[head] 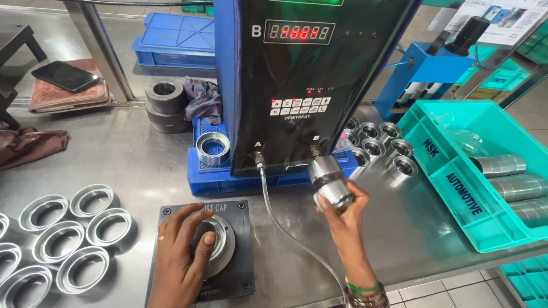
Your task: Operating a digital measurement machine to check the dimensions of circular metal parts and sorting them.
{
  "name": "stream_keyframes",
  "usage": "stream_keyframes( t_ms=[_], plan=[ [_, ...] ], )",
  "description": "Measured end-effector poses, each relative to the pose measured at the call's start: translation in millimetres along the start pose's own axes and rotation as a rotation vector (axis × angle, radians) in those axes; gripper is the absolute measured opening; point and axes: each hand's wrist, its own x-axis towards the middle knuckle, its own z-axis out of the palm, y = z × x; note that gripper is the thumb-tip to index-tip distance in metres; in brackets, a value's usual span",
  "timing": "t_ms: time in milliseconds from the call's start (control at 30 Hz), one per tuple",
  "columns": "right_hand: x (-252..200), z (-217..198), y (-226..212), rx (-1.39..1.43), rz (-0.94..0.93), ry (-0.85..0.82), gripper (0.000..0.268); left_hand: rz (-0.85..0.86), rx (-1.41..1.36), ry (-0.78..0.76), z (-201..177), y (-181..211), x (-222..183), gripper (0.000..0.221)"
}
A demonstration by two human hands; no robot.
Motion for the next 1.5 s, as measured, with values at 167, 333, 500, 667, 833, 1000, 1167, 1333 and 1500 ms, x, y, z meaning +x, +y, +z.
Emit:
stream_keyframes(
  t_ms=[167,333,500,667,833,1000,1167,1333,1500],
  plan=[
    [14.6,40.8,-34.9,-0.062,-0.174,0.110,0.065,-0.011,0.018,-0.004,2.8,-13.3,-2.2,0.042],
    [30.3,28.9,-19.4,0.358,0.201,0.054,0.068,0.004,0.013,-0.017,6.1,-17.8,0.8,0.041],
    [29.5,35.5,-60.4,0.198,0.351,0.104,0.071,-0.013,0.008,-0.004,4.0,-14.1,-0.5,0.041],
    [30.1,30.5,-51.4,-0.128,0.043,0.096,0.072,-0.068,-0.050,-0.022,1.9,-16.0,-5.2,0.044],
    [-21.2,15.4,-61.8,0.048,0.228,0.107,0.067,-0.040,0.021,-0.062,-3.7,-11.7,0.1,0.072],
    [-51.1,0.3,-40.8,0.352,0.377,-0.096,0.057,-0.083,0.164,-0.130,-17.1,10.0,10.5,0.095],
    [-62.5,83.6,-110.6,-0.450,-0.113,-0.524,0.061,0.027,-0.023,0.030,-55.8,40.0,26.6,0.084],
    [-70.6,160.9,-147.8,-0.718,-0.369,-0.610,0.070,0.003,-0.044,0.241,-80.8,6.2,11.0,0.080],
    [-73.4,189.0,-148.9,-0.794,-0.351,-0.725,0.071,-0.135,0.200,0.293,-86.9,-57.4,-25.3,0.073]
  ],
)
